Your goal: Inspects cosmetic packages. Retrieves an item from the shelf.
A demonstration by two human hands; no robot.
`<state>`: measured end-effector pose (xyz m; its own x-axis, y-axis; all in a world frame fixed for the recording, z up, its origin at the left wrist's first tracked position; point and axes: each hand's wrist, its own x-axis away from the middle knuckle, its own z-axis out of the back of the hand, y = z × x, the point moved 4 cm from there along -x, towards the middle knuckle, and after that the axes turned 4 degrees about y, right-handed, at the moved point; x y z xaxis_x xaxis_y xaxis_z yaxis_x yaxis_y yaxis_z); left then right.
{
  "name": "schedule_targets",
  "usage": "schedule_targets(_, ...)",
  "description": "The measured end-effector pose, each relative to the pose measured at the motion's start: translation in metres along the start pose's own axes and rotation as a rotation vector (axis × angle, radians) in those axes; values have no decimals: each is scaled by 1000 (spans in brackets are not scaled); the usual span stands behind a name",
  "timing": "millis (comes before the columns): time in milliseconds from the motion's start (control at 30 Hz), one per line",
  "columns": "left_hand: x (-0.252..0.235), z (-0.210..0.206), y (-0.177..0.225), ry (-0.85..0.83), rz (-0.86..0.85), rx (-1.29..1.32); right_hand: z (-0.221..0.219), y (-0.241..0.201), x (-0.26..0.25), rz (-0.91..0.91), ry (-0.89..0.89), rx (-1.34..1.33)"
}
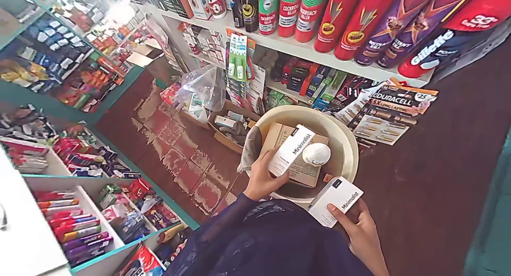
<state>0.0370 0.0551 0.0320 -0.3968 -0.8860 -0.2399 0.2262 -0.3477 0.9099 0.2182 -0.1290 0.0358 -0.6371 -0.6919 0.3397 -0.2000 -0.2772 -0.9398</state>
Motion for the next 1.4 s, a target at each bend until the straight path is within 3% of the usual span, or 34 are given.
schedule_targets(167,9,17,32,-16,-279,101,-4,-6,-2,-40,-6,29)
schedule_targets(367,11,19,49,-59,-410,177,-9,-14,-5,-12,-23,58)
schedule_targets(1233,17,21,61,-182,-513,304,-2,-10,-1,21,7,61)
schedule_targets(1400,18,17,56,-250,-517,276,-3,-13,-4,156,8,1)
